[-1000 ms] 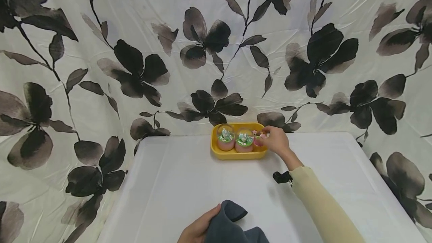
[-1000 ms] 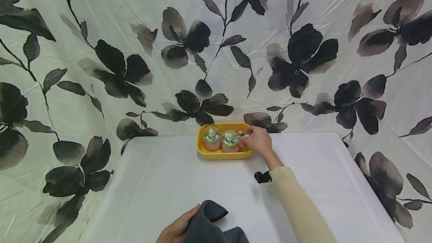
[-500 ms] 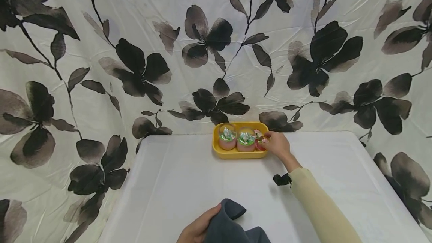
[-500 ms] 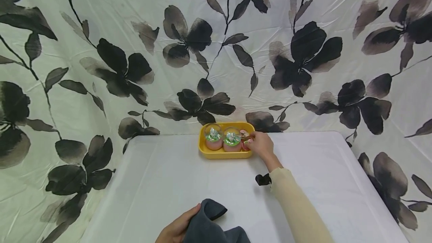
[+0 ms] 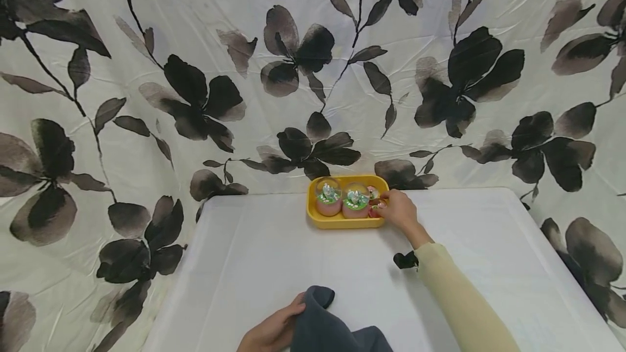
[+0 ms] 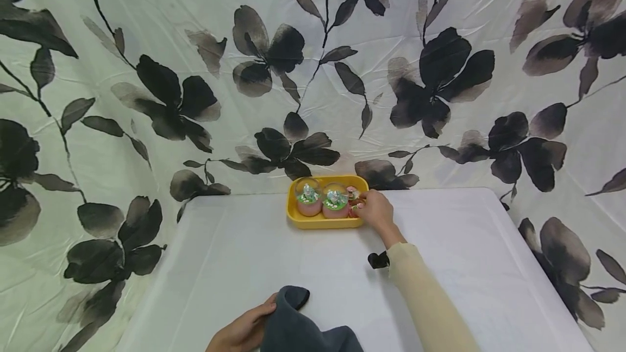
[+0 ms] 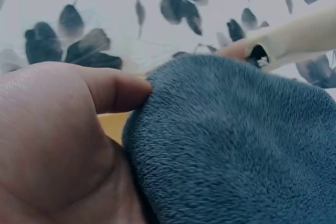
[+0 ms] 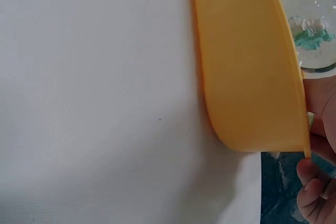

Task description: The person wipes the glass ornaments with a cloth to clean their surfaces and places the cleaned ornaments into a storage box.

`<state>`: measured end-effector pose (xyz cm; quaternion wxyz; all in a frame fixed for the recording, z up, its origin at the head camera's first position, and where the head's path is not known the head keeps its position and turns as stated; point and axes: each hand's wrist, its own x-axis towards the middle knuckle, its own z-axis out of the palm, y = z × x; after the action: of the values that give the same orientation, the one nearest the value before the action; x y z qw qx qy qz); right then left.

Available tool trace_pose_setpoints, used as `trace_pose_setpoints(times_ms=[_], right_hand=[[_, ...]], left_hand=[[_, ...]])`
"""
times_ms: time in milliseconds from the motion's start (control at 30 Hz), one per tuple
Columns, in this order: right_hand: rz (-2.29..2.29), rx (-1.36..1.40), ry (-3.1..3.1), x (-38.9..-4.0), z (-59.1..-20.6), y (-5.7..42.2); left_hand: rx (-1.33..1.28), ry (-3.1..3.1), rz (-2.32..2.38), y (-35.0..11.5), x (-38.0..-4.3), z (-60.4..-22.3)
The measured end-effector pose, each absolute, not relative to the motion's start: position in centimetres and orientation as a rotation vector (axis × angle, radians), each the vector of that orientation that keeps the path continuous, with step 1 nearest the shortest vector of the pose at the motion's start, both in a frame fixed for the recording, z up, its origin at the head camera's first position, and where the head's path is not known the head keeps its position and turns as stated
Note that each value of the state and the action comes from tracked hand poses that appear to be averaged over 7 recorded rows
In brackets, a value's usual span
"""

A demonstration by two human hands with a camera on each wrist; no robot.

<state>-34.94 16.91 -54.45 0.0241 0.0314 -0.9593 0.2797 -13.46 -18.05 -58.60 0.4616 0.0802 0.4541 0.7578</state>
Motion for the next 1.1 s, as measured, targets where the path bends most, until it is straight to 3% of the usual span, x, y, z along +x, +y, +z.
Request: trace_pose_setpoints(times_ms=[333,800,1100], right_hand=[[0.836,0.108,-2.981,-34.9,-55.2,17.0],[0.92,0.124,-2.902,-33.9,-55.3,16.8],[1.127,0.111,-2.667,-30.5,-53.8,17.2]], left_hand=[[0.067,1.399,1.951,-19.5,-13.2,-58.2],[0.519,1.207,1.955,-23.6,-12.4,-59.1],[0.148,1.361,2.176,-25.0,-12.9,-55.2]])
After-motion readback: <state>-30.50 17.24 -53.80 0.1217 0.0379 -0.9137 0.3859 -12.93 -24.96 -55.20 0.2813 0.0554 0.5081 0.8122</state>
